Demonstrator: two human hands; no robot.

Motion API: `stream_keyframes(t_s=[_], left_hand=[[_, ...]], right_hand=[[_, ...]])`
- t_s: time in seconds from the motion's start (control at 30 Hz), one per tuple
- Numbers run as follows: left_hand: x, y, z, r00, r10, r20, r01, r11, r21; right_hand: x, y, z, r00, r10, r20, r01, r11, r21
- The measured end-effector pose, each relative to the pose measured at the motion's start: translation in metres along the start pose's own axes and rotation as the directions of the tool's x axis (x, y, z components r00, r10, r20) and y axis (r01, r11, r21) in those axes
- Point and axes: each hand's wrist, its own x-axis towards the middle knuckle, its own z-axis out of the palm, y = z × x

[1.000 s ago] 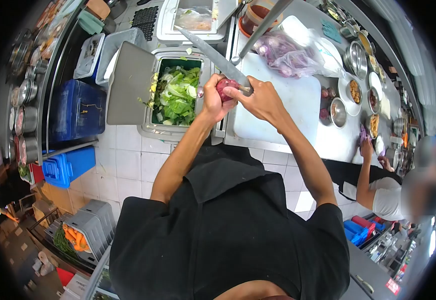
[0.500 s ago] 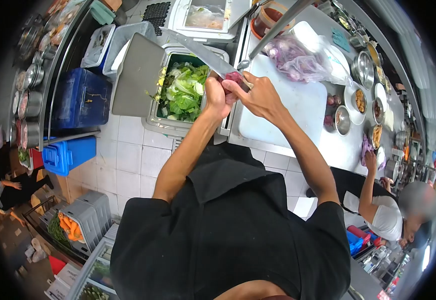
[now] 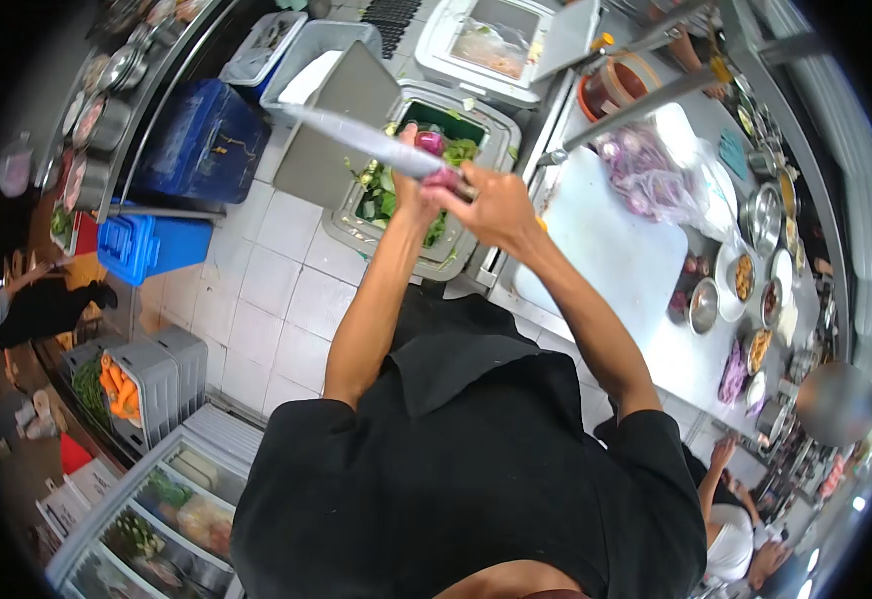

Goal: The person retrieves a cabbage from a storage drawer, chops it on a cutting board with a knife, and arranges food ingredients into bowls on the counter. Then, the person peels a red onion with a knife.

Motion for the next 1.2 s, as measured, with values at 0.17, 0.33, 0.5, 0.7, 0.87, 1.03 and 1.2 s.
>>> stream_keyframes(t_s=[0.17, 0.33, 0.5, 0.7, 0.87, 1.03, 1.2], left_hand=[[0.011, 0.035, -0.057, 0.978, -0.016, 0.21, 0.049, 0.987, -0.152], [-0.012, 0.054, -0.069, 0.947, 0.034, 0.319, -0.012, 0.997, -0.072], [-0.022, 0.053, -0.063, 0.961, 0.015, 0.275, -0.009, 1.0, -0.022], [-0.011, 0.037, -0.061, 0.953, -0.152, 0.262, 0.212, 0.952, -0.219], [-0.02, 0.033, -0.022, 0.972, -0.222, 0.077, 0.215, 0.973, 0.089], [-0.02, 0.023, -0.003, 0.914, -0.34, 0.222, 0.336, 0.94, 0.056], [-0.026, 0.009, 0.025, 0.966, -0.226, 0.123, 0.201, 0.961, 0.192]], right_hand=[[0.017, 0.011, 0.015, 0.919, 0.392, 0.048, -0.395, 0.912, 0.112], [0.041, 0.057, 0.033, 0.888, 0.459, 0.032, -0.451, 0.883, -0.132], [0.052, 0.077, 0.048, 0.887, 0.452, 0.093, -0.431, 0.884, -0.182], [0.052, 0.058, 0.036, 0.921, 0.39, -0.006, -0.379, 0.891, -0.249], [0.029, 0.015, 0.005, 0.893, 0.445, 0.07, -0.44, 0.895, -0.074], [0.019, 0.002, -0.019, 0.964, 0.266, 0.005, -0.262, 0.955, -0.141], [0.015, 0.01, -0.033, 0.969, 0.246, -0.013, -0.243, 0.946, -0.213]])
